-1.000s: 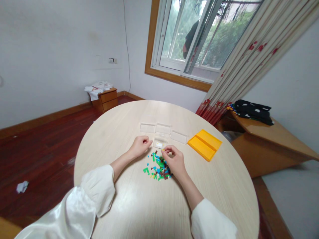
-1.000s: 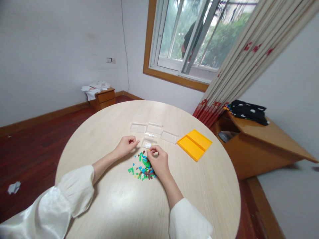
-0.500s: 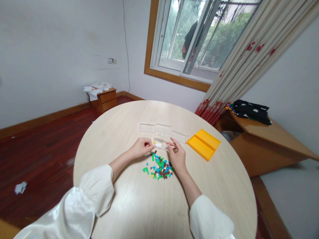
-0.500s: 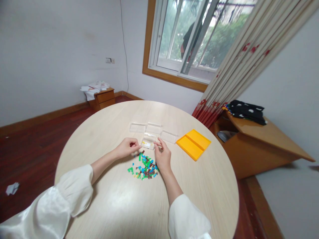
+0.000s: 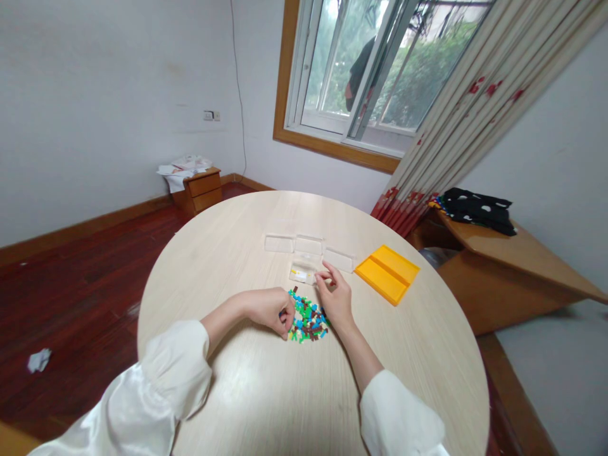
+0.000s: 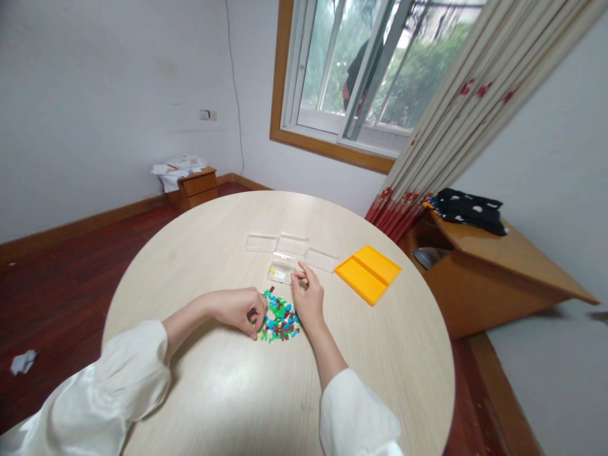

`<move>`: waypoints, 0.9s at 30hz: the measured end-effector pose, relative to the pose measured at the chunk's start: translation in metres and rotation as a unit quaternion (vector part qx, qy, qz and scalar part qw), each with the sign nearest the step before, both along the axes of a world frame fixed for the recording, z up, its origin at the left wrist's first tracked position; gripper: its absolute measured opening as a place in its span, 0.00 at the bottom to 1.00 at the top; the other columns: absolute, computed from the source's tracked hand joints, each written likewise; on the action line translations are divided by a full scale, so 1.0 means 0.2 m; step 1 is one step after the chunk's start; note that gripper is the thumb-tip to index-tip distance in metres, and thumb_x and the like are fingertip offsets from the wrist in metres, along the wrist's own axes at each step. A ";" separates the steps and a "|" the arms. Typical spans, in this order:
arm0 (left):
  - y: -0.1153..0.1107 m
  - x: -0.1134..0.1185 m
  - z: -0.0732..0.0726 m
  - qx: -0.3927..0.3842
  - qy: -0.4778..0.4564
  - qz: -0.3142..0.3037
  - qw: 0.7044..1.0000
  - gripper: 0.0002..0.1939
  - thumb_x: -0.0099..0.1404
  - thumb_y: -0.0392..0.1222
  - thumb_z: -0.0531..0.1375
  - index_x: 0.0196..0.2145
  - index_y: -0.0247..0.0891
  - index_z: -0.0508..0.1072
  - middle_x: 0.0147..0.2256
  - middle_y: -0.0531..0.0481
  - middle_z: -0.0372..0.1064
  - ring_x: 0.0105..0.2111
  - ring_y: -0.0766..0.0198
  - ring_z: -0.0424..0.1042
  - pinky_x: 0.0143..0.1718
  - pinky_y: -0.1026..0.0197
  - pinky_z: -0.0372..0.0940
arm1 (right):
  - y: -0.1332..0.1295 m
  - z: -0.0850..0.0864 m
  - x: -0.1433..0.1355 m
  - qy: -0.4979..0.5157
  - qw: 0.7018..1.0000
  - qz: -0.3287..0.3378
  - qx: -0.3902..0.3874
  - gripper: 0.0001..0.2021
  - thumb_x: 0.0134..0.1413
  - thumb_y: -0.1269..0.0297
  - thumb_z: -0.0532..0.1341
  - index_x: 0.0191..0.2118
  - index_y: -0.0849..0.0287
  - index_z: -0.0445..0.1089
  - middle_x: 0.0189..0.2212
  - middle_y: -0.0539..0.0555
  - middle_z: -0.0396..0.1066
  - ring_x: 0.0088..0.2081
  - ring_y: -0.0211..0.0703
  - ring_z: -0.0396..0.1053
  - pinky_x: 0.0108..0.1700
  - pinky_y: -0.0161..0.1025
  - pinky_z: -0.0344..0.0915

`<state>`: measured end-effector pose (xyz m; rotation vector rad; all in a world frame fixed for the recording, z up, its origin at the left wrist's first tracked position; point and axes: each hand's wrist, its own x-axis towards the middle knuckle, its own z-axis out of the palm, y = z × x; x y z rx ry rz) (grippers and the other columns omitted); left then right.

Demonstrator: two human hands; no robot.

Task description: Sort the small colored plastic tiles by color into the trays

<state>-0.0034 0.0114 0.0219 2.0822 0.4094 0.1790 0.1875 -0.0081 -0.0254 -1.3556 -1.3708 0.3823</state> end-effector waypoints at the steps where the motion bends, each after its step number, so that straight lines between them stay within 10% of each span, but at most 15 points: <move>1: 0.00 0.00 0.00 0.005 -0.001 0.000 1.000 0.05 0.42 0.34 0.68 0.17 0.40 0.75 0.15 0.58 0.62 0.17 0.70 0.58 0.21 0.66 0.52 | 0.00 0.00 0.00 -0.001 1.000 0.000 0.001 0.20 0.51 0.61 0.58 0.50 0.60 0.67 0.33 0.56 0.74 0.36 0.43 0.70 0.42 0.43 0.65; 11: -0.03 0.02 0.01 0.142 0.065 -0.008 0.988 0.09 0.44 0.29 0.67 0.16 0.38 0.72 0.17 0.58 0.63 0.18 0.71 0.58 0.23 0.66 0.51 | -0.01 0.01 -0.01 -0.008 1.000 0.004 0.001 0.20 0.51 0.62 0.58 0.49 0.62 0.68 0.32 0.55 0.72 0.35 0.42 0.68 0.41 0.42 0.65; 27: 0.00 0.02 -0.01 0.090 0.038 0.046 0.994 0.05 0.50 0.29 0.59 0.22 0.33 0.75 0.19 0.57 0.61 0.20 0.73 0.58 0.23 0.69 0.52 | 0.00 0.01 -0.01 -0.006 1.000 0.009 0.004 0.19 0.51 0.63 0.57 0.49 0.62 0.68 0.31 0.54 0.71 0.33 0.40 0.67 0.37 0.38 0.63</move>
